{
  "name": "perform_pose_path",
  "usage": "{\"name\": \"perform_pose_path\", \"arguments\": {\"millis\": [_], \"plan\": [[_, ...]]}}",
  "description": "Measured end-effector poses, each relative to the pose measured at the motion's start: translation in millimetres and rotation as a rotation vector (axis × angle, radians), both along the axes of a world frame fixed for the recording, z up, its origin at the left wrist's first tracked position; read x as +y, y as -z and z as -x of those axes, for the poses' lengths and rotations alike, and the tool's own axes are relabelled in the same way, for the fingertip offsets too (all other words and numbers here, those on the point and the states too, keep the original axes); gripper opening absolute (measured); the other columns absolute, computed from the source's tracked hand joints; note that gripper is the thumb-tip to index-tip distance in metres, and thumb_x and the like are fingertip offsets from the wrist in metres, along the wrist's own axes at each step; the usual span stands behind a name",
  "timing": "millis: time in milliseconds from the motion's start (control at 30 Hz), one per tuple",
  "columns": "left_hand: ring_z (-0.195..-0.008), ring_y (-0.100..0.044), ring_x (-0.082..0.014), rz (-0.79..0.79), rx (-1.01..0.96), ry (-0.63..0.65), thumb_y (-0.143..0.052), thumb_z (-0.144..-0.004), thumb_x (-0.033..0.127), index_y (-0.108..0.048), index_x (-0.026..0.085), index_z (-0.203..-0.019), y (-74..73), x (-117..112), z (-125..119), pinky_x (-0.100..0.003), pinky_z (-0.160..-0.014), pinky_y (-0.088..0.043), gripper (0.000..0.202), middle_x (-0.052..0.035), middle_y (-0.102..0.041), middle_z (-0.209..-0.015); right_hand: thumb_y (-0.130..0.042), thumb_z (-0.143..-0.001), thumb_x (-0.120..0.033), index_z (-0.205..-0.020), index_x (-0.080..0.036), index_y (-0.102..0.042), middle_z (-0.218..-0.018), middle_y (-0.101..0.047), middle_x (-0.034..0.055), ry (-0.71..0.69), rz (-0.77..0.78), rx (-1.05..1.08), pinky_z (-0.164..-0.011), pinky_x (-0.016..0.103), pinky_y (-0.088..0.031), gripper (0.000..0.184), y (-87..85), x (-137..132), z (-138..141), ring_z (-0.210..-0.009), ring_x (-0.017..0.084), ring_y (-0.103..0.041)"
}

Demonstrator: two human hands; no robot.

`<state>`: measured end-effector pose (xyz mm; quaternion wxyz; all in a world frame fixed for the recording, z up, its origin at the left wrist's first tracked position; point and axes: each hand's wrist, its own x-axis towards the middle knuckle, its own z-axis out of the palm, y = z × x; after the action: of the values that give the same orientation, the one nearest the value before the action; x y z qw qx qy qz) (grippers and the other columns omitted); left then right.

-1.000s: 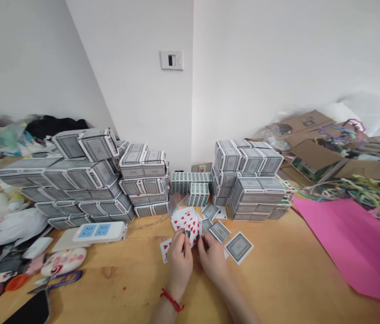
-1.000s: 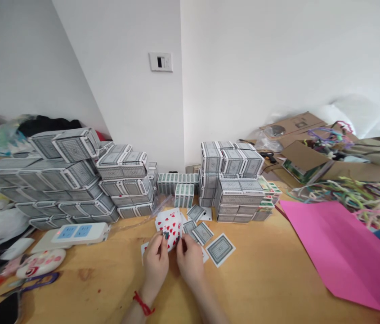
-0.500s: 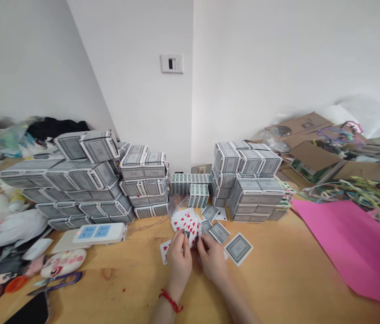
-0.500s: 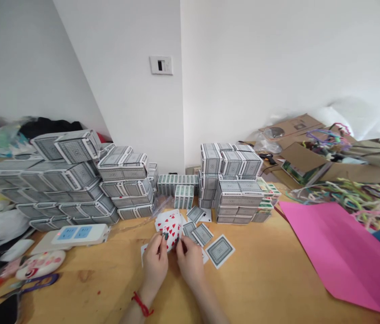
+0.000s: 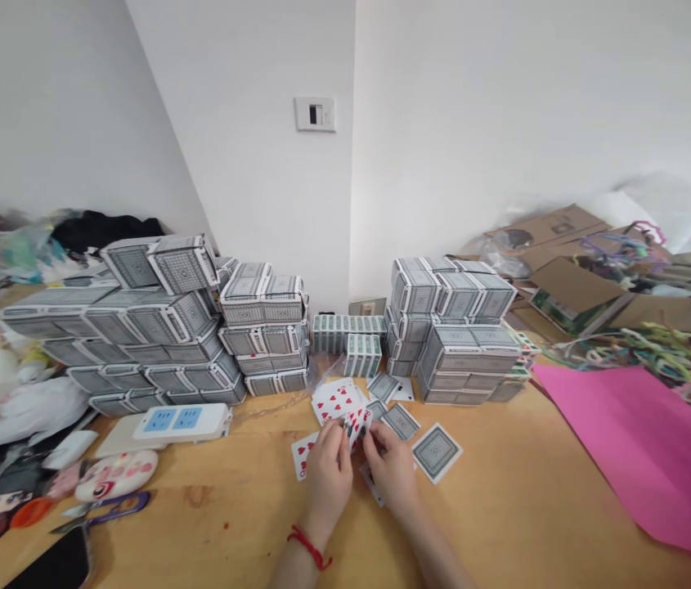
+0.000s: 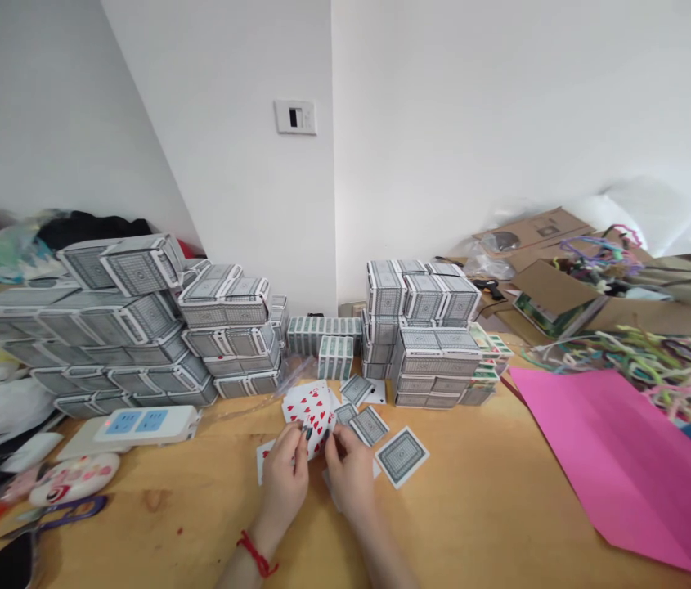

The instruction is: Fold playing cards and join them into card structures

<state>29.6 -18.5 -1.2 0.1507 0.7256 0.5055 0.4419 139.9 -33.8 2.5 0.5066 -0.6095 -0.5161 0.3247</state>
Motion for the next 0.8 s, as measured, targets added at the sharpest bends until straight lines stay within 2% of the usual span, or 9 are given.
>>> {"name": "perform_pose_path", "arguments": {"millis": [167, 300, 367, 433, 567, 667, 800], "plan": [[-0.078, -0.053, -0.0144, 0.013, 0.026, 0.064, -0.031, -0.082, 0.016, -0.048, 0.019, -0.074, -3.7, -3.7, -2.7, -0.025, -0.069, -0.042, 0.019, -0.0052, -0.055, -0.08, -0.042, -0.076, -0.043, -0.062, -0.015, -0.056, -0.051, -0.056, 0.0014, 0.091, 0.008, -0.071, -0.048, 0.021, -0.036, 0.035, 1.5, -3.0, 1.2, -0.047, 0.013, -0.048], [-0.067, -0.05, -0.013, 0.027, -0.037, 0.008, -0.032, -0.081, 0.018, -0.046, 0.019, -0.067, -3.4, -1.8, -3.7, -0.023, -0.063, -0.041, 0.02, -0.0029, -0.052, -0.07, -0.044, -0.075, -0.046, -0.064, -0.015, -0.057, -0.055, -0.057, 0.0018, 0.087, 0.021, 0.068, -0.049, 0.022, -0.038, 0.035, 4.6, -0.1, -2.3, -0.051, 0.014, -0.05], [-0.058, -0.046, -0.0116, 0.051, -0.103, -0.069, -0.034, -0.08, 0.021, -0.042, 0.019, -0.061, -0.9, 2.2, -1.2, -0.021, -0.057, -0.038, 0.022, -0.0003, -0.048, -0.061, -0.046, -0.073, -0.048, -0.064, -0.015, -0.057, -0.056, -0.057, 0.0016, 0.023, 0.042, 0.246, -0.052, 0.023, -0.04, 0.036, 6.0, 2.9, -4.3, -0.054, 0.015, -0.052], [-0.054, -0.044, -0.0109, 0.103, -0.182, -0.134, -0.036, -0.079, 0.025, -0.041, 0.019, -0.058, 2.4, 7.2, 3.1, -0.02, -0.052, -0.036, 0.023, 0.0018, -0.045, -0.056, -0.05, -0.072, -0.048, -0.065, -0.015, -0.057, -0.058, -0.058, 0.0016, -0.101, 0.091, 0.495, -0.054, 0.025, -0.043, 0.034, 6.3, 5.1, -5.2, -0.055, 0.015, -0.055], [-0.052, -0.042, -0.0101, 0.255, -0.364, -0.129, -0.038, -0.078, 0.031, -0.042, 0.018, -0.06, 5.6, 13.6, 10.6, -0.019, -0.049, -0.034, 0.022, 0.0036, -0.044, -0.053, -0.059, -0.07, -0.04, -0.08, -0.014, -0.06, -0.072, -0.063, 0.0048, -0.343, 0.216, 0.895, -0.061, 0.029, -0.047, 0.028, 1.1, 4.2, -4.8, -0.064, 0.016, -0.06], [-0.052, -0.042, -0.0099, 0.304, -0.434, -0.076, -0.039, -0.076, 0.031, -0.043, 0.017, -0.06, 1.9, 13.1, 10.8, -0.019, -0.05, -0.035, 0.022, 0.0035, -0.044, -0.054, -0.062, -0.068, -0.037, -0.081, -0.012, -0.06, -0.076, -0.064, 0.0074, -0.434, 0.284, 0.974, -0.066, 0.031, -0.047, 0.028, -4.8, 0.8, -5.0, -0.07, 0.017, -0.061], [-0.055, -0.044, -0.011, 0.315, -0.463, -0.034, -0.041, -0.075, 0.032, -0.046, 0.017, -0.063, -5.4, 9.9, 8.1, -0.019, -0.052, -0.037, 0.02, 0.0022, -0.047, -0.057, -0.063, -0.067, -0.039, -0.079, -0.01, -0.06, -0.077, -0.064, 0.0086, -0.503, 0.316, 0.968, -0.068, 0.033, -0.048, 0.031, -8.7, -1.9, -6.8, -0.074, 0.018, -0.062]]}}
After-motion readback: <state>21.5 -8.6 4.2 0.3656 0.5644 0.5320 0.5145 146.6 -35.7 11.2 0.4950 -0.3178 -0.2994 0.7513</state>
